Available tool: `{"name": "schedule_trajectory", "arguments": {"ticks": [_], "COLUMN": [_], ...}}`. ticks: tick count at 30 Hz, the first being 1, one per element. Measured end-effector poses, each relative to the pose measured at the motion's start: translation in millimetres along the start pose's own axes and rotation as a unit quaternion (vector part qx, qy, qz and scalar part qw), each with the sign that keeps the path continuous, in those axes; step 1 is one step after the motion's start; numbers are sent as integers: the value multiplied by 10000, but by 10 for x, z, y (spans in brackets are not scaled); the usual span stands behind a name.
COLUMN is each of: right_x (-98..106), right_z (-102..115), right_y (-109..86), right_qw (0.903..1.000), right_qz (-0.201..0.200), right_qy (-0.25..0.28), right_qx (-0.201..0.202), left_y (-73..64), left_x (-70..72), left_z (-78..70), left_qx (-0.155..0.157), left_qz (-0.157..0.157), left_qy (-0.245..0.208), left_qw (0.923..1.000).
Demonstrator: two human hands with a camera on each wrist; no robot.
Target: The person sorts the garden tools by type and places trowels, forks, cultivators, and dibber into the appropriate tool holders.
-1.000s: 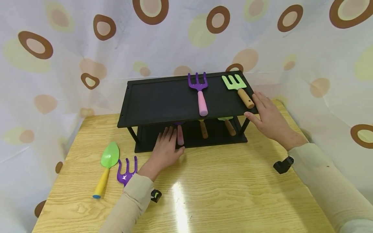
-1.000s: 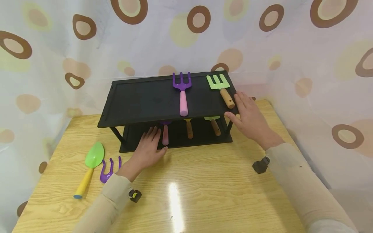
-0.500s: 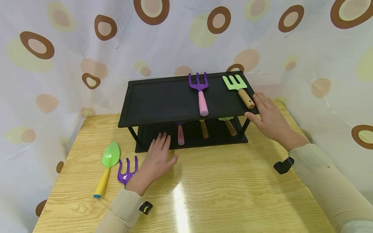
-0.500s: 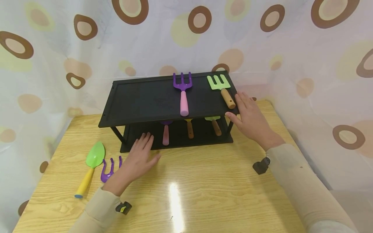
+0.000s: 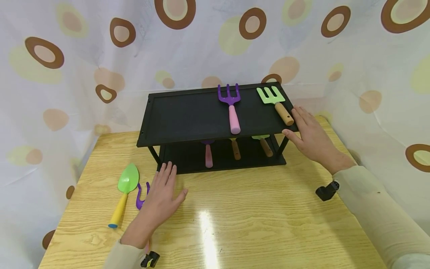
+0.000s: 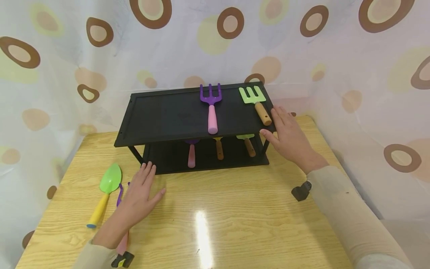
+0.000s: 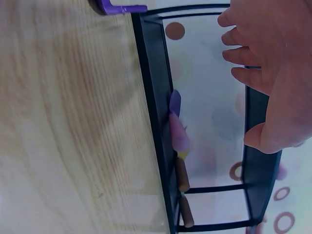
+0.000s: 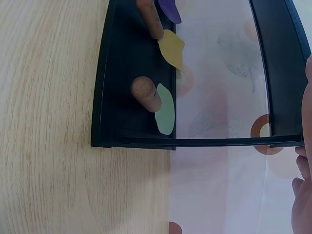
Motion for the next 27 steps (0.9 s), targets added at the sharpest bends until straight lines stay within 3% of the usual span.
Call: {"name": "schedule_trajectory", "arguments": {"ticks": [16, 27], "right_x": [2, -9], "right_z": [-15, -12], "right_y": [-3, 1], "right_qw": [10000, 10000], "right_qz": [20, 38], "right_qy": [57, 59], "right_qx": [-28, -14], "left_y": [-472, -744], "left_x": [75, -85], "left_z": [313, 489], "left_qx": [336, 529], "left_qz": [-341, -214], "left_qy": [125, 329], "left_qw": [9988, 9978]}}
Point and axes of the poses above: each hand's wrist, its own y-axis towards the middle knuckle, its own x-axis out of the back of the hand, z = x × y, the point moved 5 cm from there along y, towards the middle knuckle, and after that the axes turned 2 degrees about z, right-handed, at the moved point
